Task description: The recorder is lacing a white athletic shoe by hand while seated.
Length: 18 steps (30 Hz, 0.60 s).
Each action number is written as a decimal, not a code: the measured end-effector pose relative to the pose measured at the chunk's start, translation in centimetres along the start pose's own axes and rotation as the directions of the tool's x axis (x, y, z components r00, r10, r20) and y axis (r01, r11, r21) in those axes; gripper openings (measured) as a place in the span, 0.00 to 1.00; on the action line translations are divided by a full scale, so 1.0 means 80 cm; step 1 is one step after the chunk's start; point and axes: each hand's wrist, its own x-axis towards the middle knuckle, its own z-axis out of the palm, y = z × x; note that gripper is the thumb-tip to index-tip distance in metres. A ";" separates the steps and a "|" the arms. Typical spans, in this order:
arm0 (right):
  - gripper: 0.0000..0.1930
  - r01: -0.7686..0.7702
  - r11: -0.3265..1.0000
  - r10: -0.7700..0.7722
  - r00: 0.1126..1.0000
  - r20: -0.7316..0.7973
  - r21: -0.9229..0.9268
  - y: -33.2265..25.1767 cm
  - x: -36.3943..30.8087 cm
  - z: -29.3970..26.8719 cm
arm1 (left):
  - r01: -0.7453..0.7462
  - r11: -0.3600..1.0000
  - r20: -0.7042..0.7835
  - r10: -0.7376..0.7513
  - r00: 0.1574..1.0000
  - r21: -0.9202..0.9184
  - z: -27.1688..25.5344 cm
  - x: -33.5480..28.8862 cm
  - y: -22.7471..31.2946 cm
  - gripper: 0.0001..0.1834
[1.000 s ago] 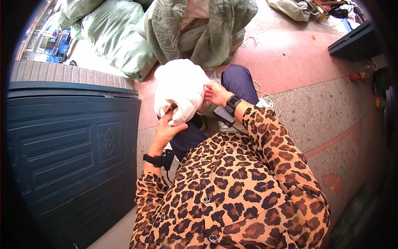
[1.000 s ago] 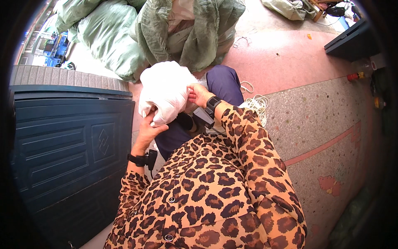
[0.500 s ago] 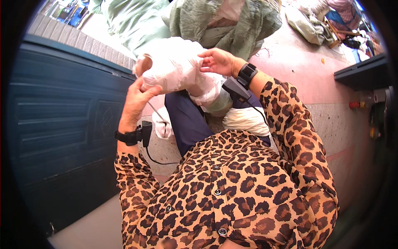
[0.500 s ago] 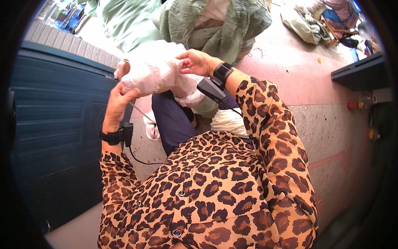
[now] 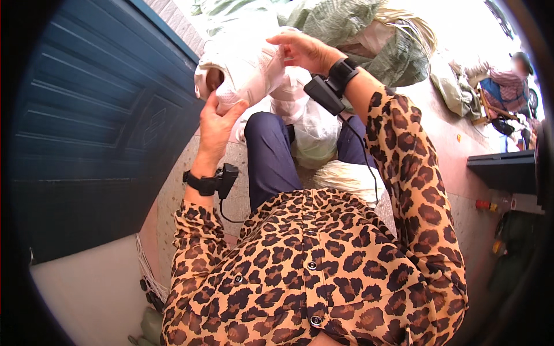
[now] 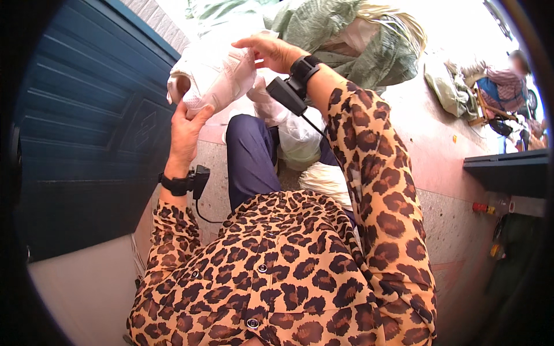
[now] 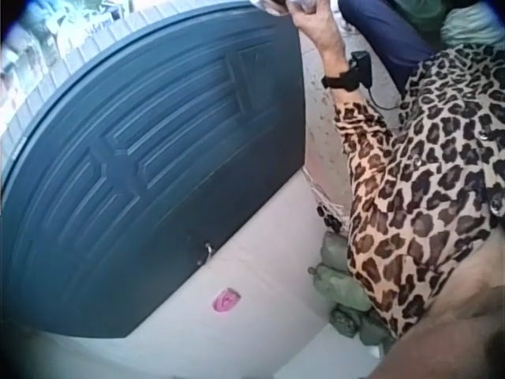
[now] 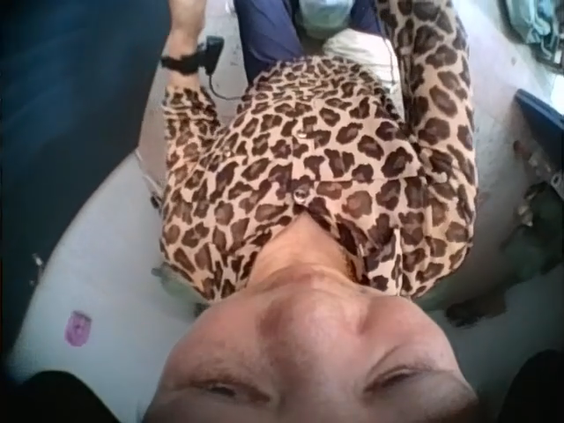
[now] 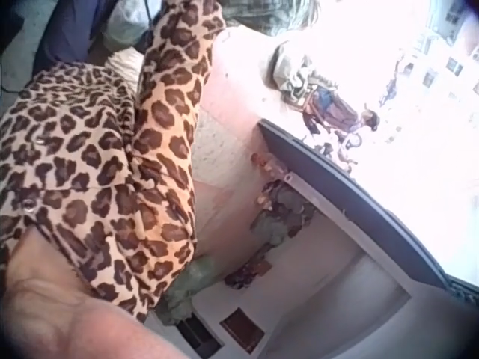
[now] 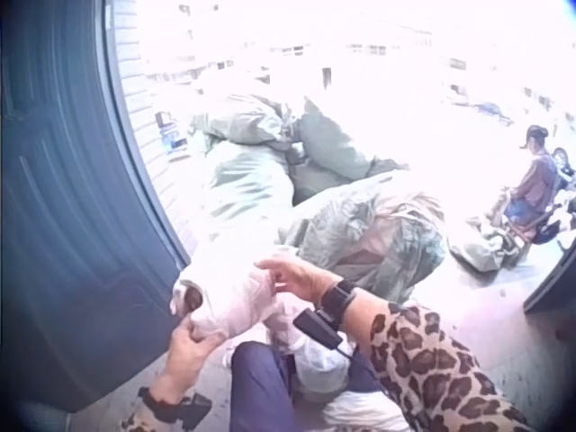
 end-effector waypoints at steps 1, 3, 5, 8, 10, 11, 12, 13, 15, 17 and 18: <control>0.20 -0.044 0.999 0.044 0.996 -0.078 0.001 -0.005 0.005 0.000 | -0.020 0.999 -0.007 0.020 1.000 -0.034 0.002 0.000 -0.002 0.23; 0.19 -0.122 0.992 0.124 0.990 -0.070 0.034 -0.016 0.007 0.003 | -0.050 0.999 -0.028 0.050 0.998 -0.001 0.001 -0.002 0.000 0.23; 0.19 0.002 0.999 -0.007 0.995 -0.100 -0.046 -0.030 0.011 0.009 | -0.085 0.996 -0.030 0.086 0.996 0.031 0.002 0.003 0.006 0.23; 0.18 0.007 0.999 -0.009 0.999 -0.041 -0.042 -0.046 0.014 0.010 | -0.152 0.985 -0.052 0.156 0.986 0.085 0.000 0.011 0.015 0.23; 0.17 0.053 0.997 -0.054 0.998 -0.019 -0.055 -0.043 0.008 0.003 | -0.156 0.982 -0.044 0.162 0.986 0.107 0.001 0.010 0.015 0.23; 0.17 0.043 0.998 -0.044 0.999 -0.021 -0.051 -0.037 0.002 -0.002 | -0.151 0.981 -0.033 0.156 0.987 0.121 0.001 0.008 0.013 0.23; 0.16 0.039 0.999 -0.039 0.999 -0.018 0.032 -0.026 -0.011 -0.007 | -0.159 0.979 0.001 0.160 0.987 0.128 0.002 0.004 0.010 0.24; 0.16 0.039 0.993 -0.037 0.999 -0.026 0.108 -0.014 -0.026 -0.013 | -0.154 0.981 0.007 0.154 0.988 0.121 0.004 -0.002 0.005 0.24; 0.16 0.006 0.978 0.010 0.997 -0.074 0.210 0.019 -0.070 -0.021 | -0.077 0.988 0.173 0.054 0.983 0.132 0.008 -0.019 -0.006 0.25; 0.19 -0.007 0.959 0.036 0.995 -0.097 0.283 0.060 -0.127 -0.020 | -0.015 0.973 0.319 -0.061 0.946 0.230 0.018 -0.030 -0.022 0.26; 0.19 0.001 0.919 0.074 0.982 -0.175 0.394 0.085 -0.156 -0.011 | -0.079 0.933 0.373 -0.062 0.926 0.350 0.026 -0.034 -0.032 0.27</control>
